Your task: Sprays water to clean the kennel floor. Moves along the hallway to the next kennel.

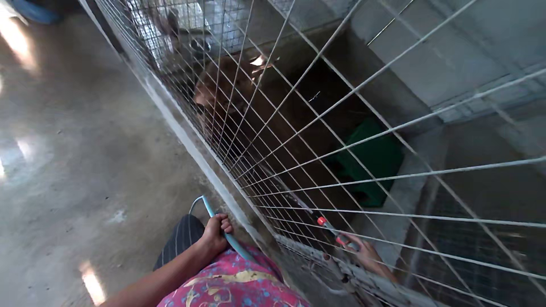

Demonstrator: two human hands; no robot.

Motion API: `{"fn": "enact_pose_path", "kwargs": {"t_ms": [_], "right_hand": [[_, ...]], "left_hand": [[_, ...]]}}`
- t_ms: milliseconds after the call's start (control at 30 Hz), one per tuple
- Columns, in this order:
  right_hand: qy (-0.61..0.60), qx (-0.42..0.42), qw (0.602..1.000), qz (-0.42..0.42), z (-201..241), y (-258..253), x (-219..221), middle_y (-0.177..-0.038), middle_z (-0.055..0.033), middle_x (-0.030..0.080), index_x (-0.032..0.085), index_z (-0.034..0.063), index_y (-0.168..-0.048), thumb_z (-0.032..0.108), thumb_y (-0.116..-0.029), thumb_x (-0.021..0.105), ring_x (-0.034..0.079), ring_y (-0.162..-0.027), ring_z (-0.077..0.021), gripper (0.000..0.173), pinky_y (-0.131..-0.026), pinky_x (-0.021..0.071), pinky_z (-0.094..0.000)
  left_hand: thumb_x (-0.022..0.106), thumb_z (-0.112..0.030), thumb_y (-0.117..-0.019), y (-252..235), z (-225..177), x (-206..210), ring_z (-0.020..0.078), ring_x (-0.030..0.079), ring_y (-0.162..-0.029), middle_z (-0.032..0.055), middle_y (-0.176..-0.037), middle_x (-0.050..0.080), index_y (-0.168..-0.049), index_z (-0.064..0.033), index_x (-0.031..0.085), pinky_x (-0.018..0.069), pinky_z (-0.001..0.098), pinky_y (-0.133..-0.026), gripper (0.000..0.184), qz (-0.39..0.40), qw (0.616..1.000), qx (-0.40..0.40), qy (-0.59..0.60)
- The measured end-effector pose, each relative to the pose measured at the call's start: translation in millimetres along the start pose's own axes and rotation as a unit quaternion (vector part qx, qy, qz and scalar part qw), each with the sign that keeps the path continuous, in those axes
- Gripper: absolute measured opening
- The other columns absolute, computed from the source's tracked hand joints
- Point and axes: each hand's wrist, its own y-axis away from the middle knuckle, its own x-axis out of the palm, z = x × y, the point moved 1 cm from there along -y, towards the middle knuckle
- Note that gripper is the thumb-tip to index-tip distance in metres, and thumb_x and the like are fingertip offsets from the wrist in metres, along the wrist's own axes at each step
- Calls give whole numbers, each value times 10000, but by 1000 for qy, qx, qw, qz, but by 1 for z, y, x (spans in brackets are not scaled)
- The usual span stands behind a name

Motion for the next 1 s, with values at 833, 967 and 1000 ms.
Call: {"fn": "enact_pose_path", "kwargs": {"t_ms": [833, 967, 1000], "right_hand": [[-29, -28, 995, -93, 11, 11, -1, -1353, -275, 622, 504, -31, -1477, 95, -959, 664, 630, -1228, -361, 557, -1083, 474, -490], [-17, 12, 997, -77, 14, 11, -2, -1348, -279, 627, 534, -37, -1452, 94, -959, 692, 609, -1269, -378, 534, -1123, 439, -500], [-3, 33, 998, -55, 13, 9, -2, -1357, -267, 626, 545, -25, -1447, 106, -969, 690, 597, -1288, -372, 516, -1137, 427, -494]], "left_hand": [[327, -126, -1025, -6, 4, 2, 36, 354, -328, -64, -432, 325, -681, -172, 401, 346, 172, -348, 355, 5, 1000, -9, 11], [324, -134, -1027, -8, 4, 1, 36, 357, -327, -63, -431, 327, -688, -168, 406, 348, 171, -347, 351, 12, 1000, -9, 14], [323, -140, -1032, -7, 4, 1, 36, 363, -327, -63, -432, 330, -699, -164, 412, 352, 170, -348, 346, 13, 1000, -9, 13]]}}
